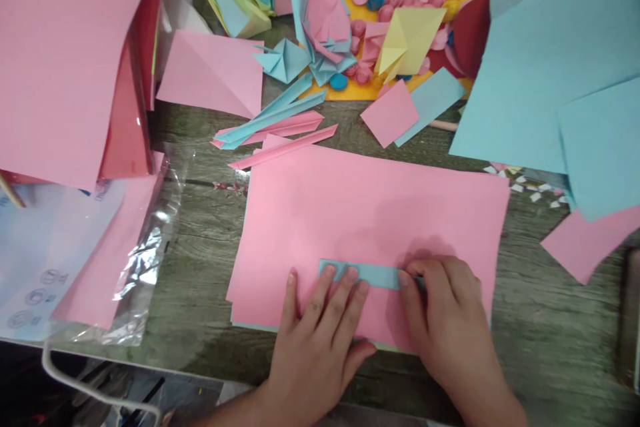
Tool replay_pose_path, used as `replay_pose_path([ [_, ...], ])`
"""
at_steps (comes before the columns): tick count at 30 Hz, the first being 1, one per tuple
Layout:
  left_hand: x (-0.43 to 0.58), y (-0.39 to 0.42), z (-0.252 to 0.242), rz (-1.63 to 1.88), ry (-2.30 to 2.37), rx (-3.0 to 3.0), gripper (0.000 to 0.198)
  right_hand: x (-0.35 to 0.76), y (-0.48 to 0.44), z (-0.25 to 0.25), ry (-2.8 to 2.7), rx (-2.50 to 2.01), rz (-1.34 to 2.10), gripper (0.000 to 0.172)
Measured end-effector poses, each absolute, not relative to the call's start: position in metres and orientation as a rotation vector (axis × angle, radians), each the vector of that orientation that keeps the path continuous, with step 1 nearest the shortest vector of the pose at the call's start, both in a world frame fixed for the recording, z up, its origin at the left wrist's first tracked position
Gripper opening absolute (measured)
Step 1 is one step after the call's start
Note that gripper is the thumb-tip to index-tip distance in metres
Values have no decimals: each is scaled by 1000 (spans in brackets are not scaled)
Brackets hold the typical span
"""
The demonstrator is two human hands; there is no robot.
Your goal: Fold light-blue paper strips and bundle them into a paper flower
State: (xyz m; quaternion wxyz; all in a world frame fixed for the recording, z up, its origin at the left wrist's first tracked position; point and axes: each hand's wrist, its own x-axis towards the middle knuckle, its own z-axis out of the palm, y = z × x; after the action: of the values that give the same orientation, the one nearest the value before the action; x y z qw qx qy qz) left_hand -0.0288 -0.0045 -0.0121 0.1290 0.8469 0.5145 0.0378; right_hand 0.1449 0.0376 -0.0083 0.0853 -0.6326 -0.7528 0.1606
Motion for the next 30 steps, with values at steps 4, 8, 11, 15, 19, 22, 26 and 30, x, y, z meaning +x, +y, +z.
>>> replay_pose_path([
  [4, -29, -5, -13, 109, 1496, 2454, 55, 144, 40, -8, -2245, -1888, 476, 9],
  [8, -28, -5, -13, 104, 1503, 2450, 55, 144, 40, -7, -2243, -1889, 477, 10],
  [11, -27, -6, -12, 107, 1513, 2448, 55, 145, 40, -7, -2239, -1907, 491, 10],
  [15, -26, -6, -12, 113, 1534, 2438, 56, 145, 40, -8, -2248, -1907, 493, 9],
  [19, -26, -7, -13, 111, 1565, 2417, 57, 144, 40, -7, -2257, -1904, 475, 10],
  [22, -25, -8, -13, 115, 1587, 2395, 59, 144, 41, -6, -2254, -1904, 473, 11],
  [26, -25, -9, -13, 115, 1614, 2384, 59, 144, 42, -5, -2261, -1889, 474, 9],
  [30, -25, -8, -14, 115, 1617, 2379, 58, 144, 42, -5, -2267, -1907, 484, 10],
])
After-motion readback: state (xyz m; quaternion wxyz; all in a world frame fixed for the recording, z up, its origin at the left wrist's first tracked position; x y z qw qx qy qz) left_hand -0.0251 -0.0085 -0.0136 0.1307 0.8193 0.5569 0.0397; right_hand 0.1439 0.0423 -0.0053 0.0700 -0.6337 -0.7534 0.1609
